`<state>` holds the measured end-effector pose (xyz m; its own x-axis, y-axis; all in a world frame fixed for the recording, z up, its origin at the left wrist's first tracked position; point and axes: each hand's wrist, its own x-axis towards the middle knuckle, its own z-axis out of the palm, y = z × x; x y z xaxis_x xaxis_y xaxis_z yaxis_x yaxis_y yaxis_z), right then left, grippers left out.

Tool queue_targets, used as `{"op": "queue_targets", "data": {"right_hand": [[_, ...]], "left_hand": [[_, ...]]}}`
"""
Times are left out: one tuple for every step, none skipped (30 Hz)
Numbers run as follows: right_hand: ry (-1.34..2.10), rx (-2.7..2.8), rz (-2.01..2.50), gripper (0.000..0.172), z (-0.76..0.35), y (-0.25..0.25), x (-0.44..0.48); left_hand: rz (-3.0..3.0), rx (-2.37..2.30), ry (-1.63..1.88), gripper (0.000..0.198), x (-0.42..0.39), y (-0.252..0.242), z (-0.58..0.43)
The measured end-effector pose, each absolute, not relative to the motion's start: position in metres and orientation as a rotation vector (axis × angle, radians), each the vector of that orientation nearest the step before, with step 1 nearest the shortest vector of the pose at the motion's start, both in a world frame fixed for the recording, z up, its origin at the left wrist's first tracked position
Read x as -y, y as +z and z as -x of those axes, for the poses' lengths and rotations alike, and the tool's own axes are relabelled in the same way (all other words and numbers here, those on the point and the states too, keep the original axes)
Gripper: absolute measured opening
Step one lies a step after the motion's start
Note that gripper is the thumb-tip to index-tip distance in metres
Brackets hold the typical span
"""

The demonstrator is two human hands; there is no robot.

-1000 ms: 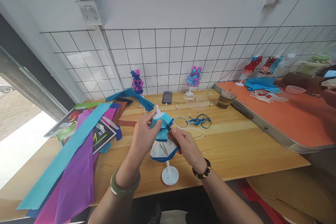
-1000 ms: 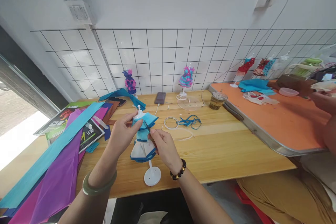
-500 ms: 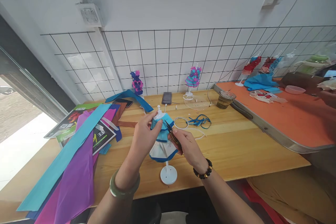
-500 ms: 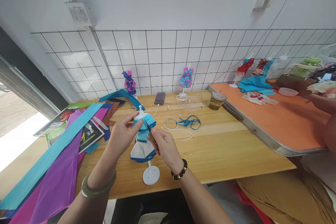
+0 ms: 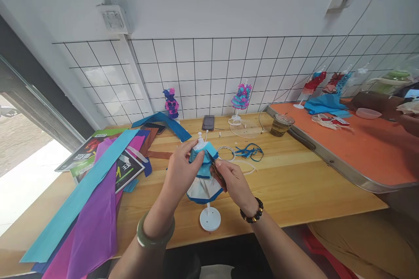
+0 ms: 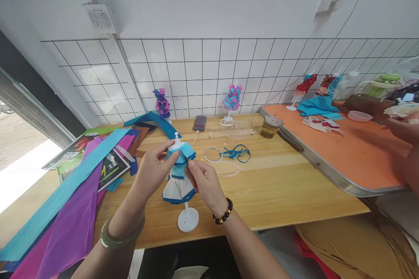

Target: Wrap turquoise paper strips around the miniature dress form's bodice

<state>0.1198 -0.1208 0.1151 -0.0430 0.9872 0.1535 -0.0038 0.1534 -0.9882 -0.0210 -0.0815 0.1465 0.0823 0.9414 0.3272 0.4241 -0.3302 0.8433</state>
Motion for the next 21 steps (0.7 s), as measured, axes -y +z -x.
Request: {"op": "queue_targets", "data": {"right_hand": [[1.118, 1.311, 1.077, 0.047, -0.1197, 0.1144, 0.1205], [1.108, 1.313, 1.08, 0.047, -0.1195, 0.1136, 0.1202], [1.098, 1.315, 1.081, 0.047, -0.1193, 0.1129, 0.1198], [1.085, 1.316, 1.081, 0.047, -0.1191, 0.1122, 0.1195], [1.073, 1.316, 1.084, 0.046, -0.1189, 0.1116, 0.1193], [1.064, 1.318, 1.09, 0.046, -0.1188, 0.1111, 0.1192], [1.055, 1.321, 1.098, 0.045, -0.1188, 0.1106, 0.1193], [1.047, 1.325, 1.109, 0.045, -0.1189, 0.1102, 0.1194], [1.041, 1.33, 1.121, 0.045, -0.1191, 0.11, 0.1196], [1.036, 1.335, 1.132, 0.045, -0.1194, 0.1098, 0.1198], [1.032, 1.34, 1.142, 0.045, -0.1199, 0.1097, 0.1199], [1.027, 1.344, 1.152, 0.045, -0.1204, 0.1098, 0.12], [1.023, 1.347, 1.161, 0.045, -0.121, 0.11, 0.12], [1.02, 1.35, 1.169, 0.045, -0.1217, 0.1102, 0.1201], [1.019, 1.354, 1.175, 0.045, -0.1225, 0.1104, 0.1201], [1.02, 1.359, 1.182, 0.045, -0.1232, 0.1106, 0.1203], [1.023, 1.362, 1.187, 0.045, -0.1239, 0.1109, 0.1206], [1.029, 1.362, 1.19, 0.045, -0.1246, 0.1111, 0.121], [1.034, 1.358, 1.191, 0.045, -0.1252, 0.1114, 0.1215], [1.041, 1.353, 1.19, 0.045, -0.1258, 0.1119, 0.1222], [1.052, 1.348, 1.187, 0.045, -0.1263, 0.1125, 0.1229]], "left_hand": [[-1.811, -1.35, 1.211, 0.039, 0.0818, 0.1469, 0.0209], [-1.812, -1.355, 1.212, 0.039, 0.0821, 0.1473, 0.0208], [-1.816, -1.359, 1.212, 0.039, 0.0825, 0.1477, 0.0208], [-1.824, -1.364, 1.212, 0.039, 0.0828, 0.148, 0.0207], [-1.833, -1.371, 1.212, 0.039, 0.0831, 0.1483, 0.0207], [-1.842, -1.376, 1.212, 0.039, 0.0834, 0.1484, 0.0208], [-1.848, -1.382, 1.21, 0.039, 0.0837, 0.1485, 0.0208], [-1.854, -1.386, 1.207, 0.039, 0.084, 0.1485, 0.0209], [-1.858, -1.391, 1.207, 0.039, 0.0844, 0.1485, 0.0209], [-1.864, -1.392, 1.209, 0.038, 0.0847, 0.1485, 0.021], [-1.871, -1.39, 1.212, 0.038, 0.0851, 0.1486, 0.0211], [-1.877, -1.387, 1.215, 0.038, 0.0854, 0.1486, 0.0211], [-1.879, -1.386, 1.218, 0.038, 0.0858, 0.1487, 0.0211], [-1.877, -1.386, 1.218, 0.038, 0.0861, 0.1489, 0.021], [-1.872, -1.387, 1.217, 0.039, 0.0864, 0.1491, 0.0207], [-1.866, -1.39, 1.213, 0.039, 0.0867, 0.1494, 0.0204], [-1.861, -1.392, 1.21, 0.039, 0.0869, 0.1497, 0.02], [-1.858, -1.391, 1.206, 0.04, 0.0869, 0.1501, 0.0196], [-1.858, -1.388, 1.204, 0.04, 0.0869, 0.1506, 0.0193], [-1.857, -1.384, 1.207, 0.04, 0.0867, 0.1511, 0.0192], [-1.854, -1.381, 1.213, 0.04, 0.0863, 0.1516, 0.0192]]}}
